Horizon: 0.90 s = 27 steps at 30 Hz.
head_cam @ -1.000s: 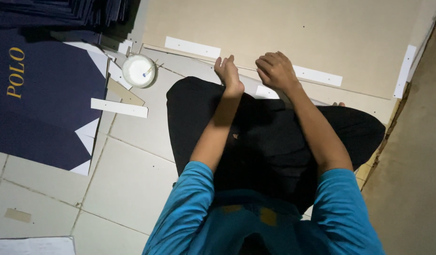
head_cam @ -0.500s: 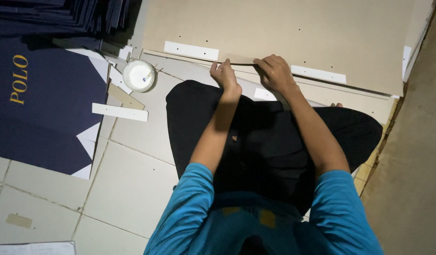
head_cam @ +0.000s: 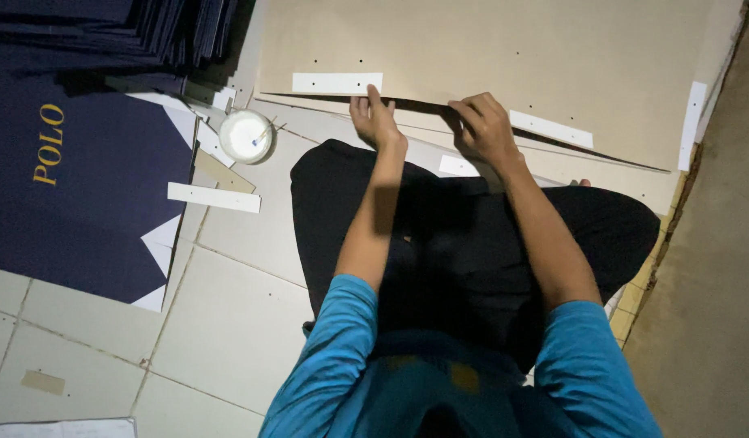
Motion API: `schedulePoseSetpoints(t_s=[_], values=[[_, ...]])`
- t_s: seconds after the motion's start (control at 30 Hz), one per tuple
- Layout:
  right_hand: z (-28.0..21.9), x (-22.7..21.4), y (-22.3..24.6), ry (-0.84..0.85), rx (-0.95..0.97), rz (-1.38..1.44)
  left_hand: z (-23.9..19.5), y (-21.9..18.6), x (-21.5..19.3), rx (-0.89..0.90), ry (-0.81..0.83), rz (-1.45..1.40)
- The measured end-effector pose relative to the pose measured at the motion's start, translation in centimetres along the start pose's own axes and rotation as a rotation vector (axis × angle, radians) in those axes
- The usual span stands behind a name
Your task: The person sits on the floor and assembles paper goods by applying glue to white cardboard strips and attaching them to dark blue paper sheets. They fold the paper edges over the glued strips to secure them.
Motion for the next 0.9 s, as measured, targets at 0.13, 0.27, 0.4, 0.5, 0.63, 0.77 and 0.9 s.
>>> schedulePoseSetpoints(t_s=[0.13, 0.27, 0.4, 0.5, 0.63, 0.77, 0.9], values=[[0.8, -1.7, 1.3, 0.001, 0.021, -0.006, -0.3, -0.4, -0.6, -0.008, -0.046, -0.010], [2.3, -3.1, 3.1, 0.036, 0.023, 0.011, -0.2, -0.2, -0.7, 0.050, -0.045, 0.030], [1.8, -1.2, 2.7, 0.128, 0.034, -0.037, 0.8, 1.4, -1.4, 0.167, 0.024, 0.074], [2.6, -1.6, 4.4, 0.171, 0.032, 0.006, 0.7, 2.0, -1.0, 0.206, 0.091, 0.153], [3.5, -0.3, 5.9, 0.097, -0.011, 0.080, -1.2, 2.1, -0.4, 0.233, 0.186, 0.253], [5.1, -1.7, 7.7, -0.072, -0.046, 0.121, -3.6, 1.2, -0.6, 0.309, 0.206, 0.521], [5.7, -3.0, 8.4, -0.191, -0.118, 0.083, -4.7, 0.7, -0.1, 0.292, 0.252, 0.661]])
Point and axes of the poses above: each hand's wrist, its own z-axis towards the middle knuckle, its own x-axis out of the palm, y = z × x, the point moved 10 cm from there along z, towards the middle knuckle, and after that the axes turned 3 degrees about -z, right-handed, at the moved point
